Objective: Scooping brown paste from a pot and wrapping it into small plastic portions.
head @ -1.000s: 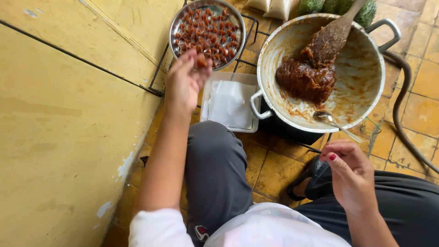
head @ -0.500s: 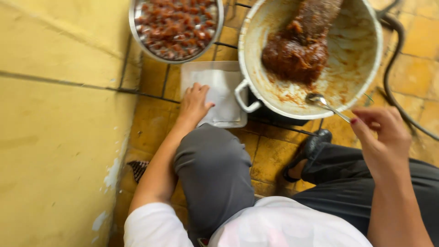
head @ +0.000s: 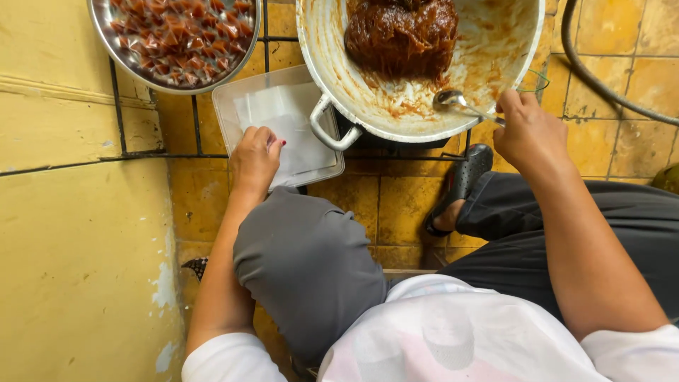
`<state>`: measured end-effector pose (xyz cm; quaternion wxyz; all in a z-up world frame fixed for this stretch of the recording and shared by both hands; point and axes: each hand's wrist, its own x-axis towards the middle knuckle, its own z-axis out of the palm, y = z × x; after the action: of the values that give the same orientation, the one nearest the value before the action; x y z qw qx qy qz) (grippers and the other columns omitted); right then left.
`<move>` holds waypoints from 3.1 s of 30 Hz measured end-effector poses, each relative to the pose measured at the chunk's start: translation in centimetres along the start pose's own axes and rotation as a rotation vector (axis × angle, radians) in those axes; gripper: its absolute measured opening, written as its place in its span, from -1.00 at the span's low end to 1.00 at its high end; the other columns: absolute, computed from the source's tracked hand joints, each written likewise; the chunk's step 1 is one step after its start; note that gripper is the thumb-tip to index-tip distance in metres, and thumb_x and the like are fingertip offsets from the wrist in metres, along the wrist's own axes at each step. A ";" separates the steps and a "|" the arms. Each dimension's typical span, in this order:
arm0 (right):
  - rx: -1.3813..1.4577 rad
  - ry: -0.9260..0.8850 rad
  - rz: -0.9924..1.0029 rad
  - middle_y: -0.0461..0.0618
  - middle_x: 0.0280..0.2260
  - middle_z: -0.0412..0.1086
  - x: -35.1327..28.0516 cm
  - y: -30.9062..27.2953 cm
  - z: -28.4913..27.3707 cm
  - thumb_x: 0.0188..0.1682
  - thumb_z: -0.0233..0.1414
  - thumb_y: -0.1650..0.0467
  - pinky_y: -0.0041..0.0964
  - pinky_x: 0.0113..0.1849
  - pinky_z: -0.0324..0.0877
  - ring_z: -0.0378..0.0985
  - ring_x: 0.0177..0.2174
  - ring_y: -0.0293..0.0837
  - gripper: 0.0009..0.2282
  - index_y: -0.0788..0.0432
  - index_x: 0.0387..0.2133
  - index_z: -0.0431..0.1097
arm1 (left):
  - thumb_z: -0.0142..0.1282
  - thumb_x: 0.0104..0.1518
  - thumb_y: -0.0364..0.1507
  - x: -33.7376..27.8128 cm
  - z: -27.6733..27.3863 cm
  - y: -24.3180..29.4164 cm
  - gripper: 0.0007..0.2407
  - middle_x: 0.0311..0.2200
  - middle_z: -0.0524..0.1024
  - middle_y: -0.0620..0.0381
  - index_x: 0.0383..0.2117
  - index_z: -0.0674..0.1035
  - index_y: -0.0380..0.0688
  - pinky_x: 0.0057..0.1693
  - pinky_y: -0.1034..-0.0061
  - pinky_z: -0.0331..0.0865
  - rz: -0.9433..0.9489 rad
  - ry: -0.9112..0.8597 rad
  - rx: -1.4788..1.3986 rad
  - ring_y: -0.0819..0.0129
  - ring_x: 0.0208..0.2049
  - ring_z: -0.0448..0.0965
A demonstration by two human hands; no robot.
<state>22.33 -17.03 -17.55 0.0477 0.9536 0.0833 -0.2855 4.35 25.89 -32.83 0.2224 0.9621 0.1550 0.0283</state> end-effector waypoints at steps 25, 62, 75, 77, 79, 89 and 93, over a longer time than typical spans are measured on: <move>0.969 -0.048 -0.066 -0.06 -0.21 0.31 -7.2 -8.8 -3.5 0.19 0.03 0.41 -0.32 -0.15 0.26 0.32 -0.20 -0.19 -0.89 0.10 -0.06 0.38 | -0.12 -0.06 -0.49 0.7 -11.7 4.9 -0.60 -0.27 0.46 0.16 -0.04 0.57 -0.24 -0.18 0.69 0.14 -0.319 -0.037 -1.732 0.59 -0.28 0.33; 1.935 0.097 -0.570 -0.24 -0.77 -0.08 -8.0 -16.4 -3.9 0.07 0.23 0.38 -0.58 -0.68 -0.14 -0.05 -0.78 -0.44 -0.83 0.20 -0.41 0.42 | 0.21 -0.02 -0.40 -0.6 0.0 -3.4 -0.49 -0.15 0.60 -0.04 0.17 0.48 -0.01 -0.04 0.33 0.52 -0.360 -0.228 -0.692 0.15 -0.18 0.58; 1.961 0.027 -0.594 -0.22 -0.74 -0.06 -10.5 -16.4 -3.9 0.03 0.24 0.44 -0.56 -0.68 -0.09 -0.02 -0.75 -0.41 -0.83 0.23 -0.46 0.40 | 0.38 0.00 -0.56 -0.4 -21.3 22.2 -0.32 -0.20 0.69 -0.06 0.32 0.30 -0.21 -0.20 0.66 0.67 -0.021 -0.395 -1.115 0.41 -0.30 0.73; 1.950 -0.034 -0.634 -0.22 -0.74 0.03 -10.4 -14.7 -4.2 0.02 0.22 0.39 -0.53 -0.68 -0.10 0.00 -0.74 -0.40 -0.86 0.16 -0.44 0.42 | 0.30 0.04 -0.57 -0.8 -22.4 25.4 -0.48 -0.34 0.68 0.07 0.20 0.42 -0.20 -0.23 0.67 0.65 -0.055 -0.302 -0.984 0.48 -0.37 0.72; 1.940 -0.098 -0.677 -0.22 -0.73 0.12 -10.2 -12.5 -5.0 0.01 0.21 0.35 -0.50 -0.67 -0.11 0.02 -0.73 -0.38 -0.88 0.09 -0.41 0.44 | 0.23 0.09 -0.59 -1.0 -22.4 26.9 -0.61 -0.49 0.68 0.20 0.09 0.54 -0.19 -0.25 0.68 0.62 -0.086 -0.210 -0.848 0.56 -0.45 0.71; 0.895 0.063 -0.127 -0.01 -0.10 0.36 -3.8 -6.8 -4.1 0.21 -0.15 0.49 -0.55 -0.55 0.08 0.16 -0.59 -0.34 -0.65 -0.01 0.25 0.31 | -0.03 0.16 -0.56 -6.4 -11.3 22.2 -0.74 -0.25 0.72 0.17 -0.12 0.69 -0.06 -0.18 0.74 0.51 -0.482 -0.177 -0.799 0.50 -0.30 0.73; 0.342 0.092 -0.150 0.24 -0.01 0.39 2.3 -7.5 2.3 0.19 -0.20 0.37 0.20 -0.21 0.28 0.41 -0.08 0.31 -0.58 -0.21 0.32 0.24 | -0.08 0.14 -0.30 -6.3 -4.6 17.6 -0.75 -0.42 0.69 0.07 -0.47 0.71 0.03 -0.23 0.16 0.34 -0.404 0.010 -0.409 -0.03 -0.36 0.61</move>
<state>21.58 -9.68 -21.11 -0.1405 0.9509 0.1065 -0.2542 2.84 10.85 -20.93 0.4123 0.8467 0.3359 0.0187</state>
